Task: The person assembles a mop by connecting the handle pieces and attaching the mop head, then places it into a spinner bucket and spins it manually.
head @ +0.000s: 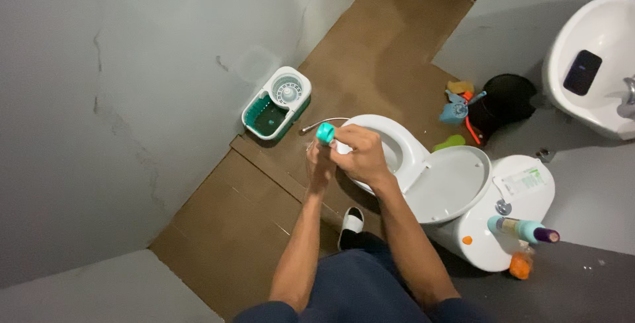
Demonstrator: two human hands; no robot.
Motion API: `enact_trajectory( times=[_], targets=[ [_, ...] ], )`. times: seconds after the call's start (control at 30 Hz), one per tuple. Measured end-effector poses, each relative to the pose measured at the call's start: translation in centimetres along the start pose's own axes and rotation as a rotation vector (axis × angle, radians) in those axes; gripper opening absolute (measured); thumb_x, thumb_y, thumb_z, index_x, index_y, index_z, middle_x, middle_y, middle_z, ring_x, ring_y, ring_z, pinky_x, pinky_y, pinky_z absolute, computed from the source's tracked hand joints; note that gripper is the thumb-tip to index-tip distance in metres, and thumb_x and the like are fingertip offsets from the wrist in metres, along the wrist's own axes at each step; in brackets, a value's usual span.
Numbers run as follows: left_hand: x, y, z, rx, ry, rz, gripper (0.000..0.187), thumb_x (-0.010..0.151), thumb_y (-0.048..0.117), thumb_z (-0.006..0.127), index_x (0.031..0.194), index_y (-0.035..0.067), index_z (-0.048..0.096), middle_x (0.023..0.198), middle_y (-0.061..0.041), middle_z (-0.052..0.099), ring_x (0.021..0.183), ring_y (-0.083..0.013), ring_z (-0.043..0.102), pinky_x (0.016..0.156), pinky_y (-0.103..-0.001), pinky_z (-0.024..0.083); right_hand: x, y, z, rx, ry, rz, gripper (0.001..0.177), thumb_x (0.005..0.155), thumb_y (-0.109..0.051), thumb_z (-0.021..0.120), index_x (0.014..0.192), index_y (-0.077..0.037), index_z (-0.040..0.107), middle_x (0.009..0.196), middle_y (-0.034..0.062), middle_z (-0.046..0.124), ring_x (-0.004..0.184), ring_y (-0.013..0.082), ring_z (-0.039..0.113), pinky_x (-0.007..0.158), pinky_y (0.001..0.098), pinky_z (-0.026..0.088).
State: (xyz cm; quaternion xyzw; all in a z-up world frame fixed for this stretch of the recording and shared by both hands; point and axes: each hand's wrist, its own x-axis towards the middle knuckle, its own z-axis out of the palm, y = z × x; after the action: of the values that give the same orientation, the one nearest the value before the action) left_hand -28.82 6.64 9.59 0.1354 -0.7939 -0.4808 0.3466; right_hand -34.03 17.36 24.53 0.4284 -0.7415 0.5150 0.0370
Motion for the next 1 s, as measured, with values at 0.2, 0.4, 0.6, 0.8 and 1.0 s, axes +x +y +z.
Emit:
enact_trajectory(
  times=[0.2, 0.4, 0.6, 0.8, 1.0],
  targets=[
    [0.1, 0.7, 1.1, -0.104, 0.027, 0.063, 0.023, 0.107, 0.026, 0.053, 0.104, 0.004, 0.060, 0.091, -0.016, 0.061, 0.085, -0.0341, 0.061, 0.075, -0.046, 0.051, -0.3, 1.3, -1.6, 0.004, -0.002, 0.009, 0.026, 0.080, -0.011, 0.079, 0.105, -0.004, 0.076, 0.097, 0.0146, 0.076, 0.084, 0.0281, 0.073, 0.075, 0.0354, 0.057],
    [-1.1, 0.0, 1.7, -0.112, -0.045, -0.050, 0.036, 0.110, 0.040, 0.049, 0.110, 0.004, 0.056, 0.089, -0.012, 0.058, 0.077, -0.0276, 0.059, 0.066, -0.039, 0.050, -0.7, 1.5, -1.8, 0.055, -0.049, 0.053, 0.029, 0.082, -0.012, 0.080, 0.109, -0.004, 0.076, 0.098, 0.0156, 0.076, 0.084, 0.0270, 0.074, 0.075, 0.0346, 0.058],
    [-2.8, -1.8, 1.2, -0.597, -0.058, -0.306, 0.042, 0.108, 0.039, 0.039, 0.123, 0.008, 0.062, 0.090, -0.005, 0.059, 0.075, -0.0149, 0.053, 0.056, -0.029, 0.042, -1.1, 1.3, -1.1, 0.080, -0.054, 0.048, 0.031, 0.083, -0.009, 0.077, 0.113, -0.004, 0.076, 0.101, 0.0164, 0.076, 0.085, 0.0274, 0.074, 0.078, 0.0342, 0.058],
    [-3.0, -5.0, 2.4, -0.066, -0.023, 0.038, 0.029, 0.108, 0.034, 0.056, 0.120, 0.008, 0.060, 0.089, -0.006, 0.062, 0.072, -0.0168, 0.063, 0.055, -0.028, 0.053, -1.3, 1.9, -0.1, 0.063, -0.063, 0.050, 0.031, 0.080, -0.012, 0.081, 0.110, -0.004, 0.077, 0.098, 0.0144, 0.077, 0.082, 0.0254, 0.075, 0.075, 0.0328, 0.058],
    [-1.1, 0.6, -0.6, -0.126, 0.024, 0.016, 0.019, 0.105, 0.022, 0.064, 0.114, 0.004, 0.064, 0.091, -0.012, 0.065, 0.081, -0.0269, 0.065, 0.071, -0.040, 0.053, -0.2, 0.6, -0.4, -0.018, 0.054, -0.101, 0.028, 0.076, -0.009, 0.084, 0.103, -0.006, 0.077, 0.097, 0.0108, 0.076, 0.088, 0.0246, 0.074, 0.079, 0.0335, 0.059]
  ],
)
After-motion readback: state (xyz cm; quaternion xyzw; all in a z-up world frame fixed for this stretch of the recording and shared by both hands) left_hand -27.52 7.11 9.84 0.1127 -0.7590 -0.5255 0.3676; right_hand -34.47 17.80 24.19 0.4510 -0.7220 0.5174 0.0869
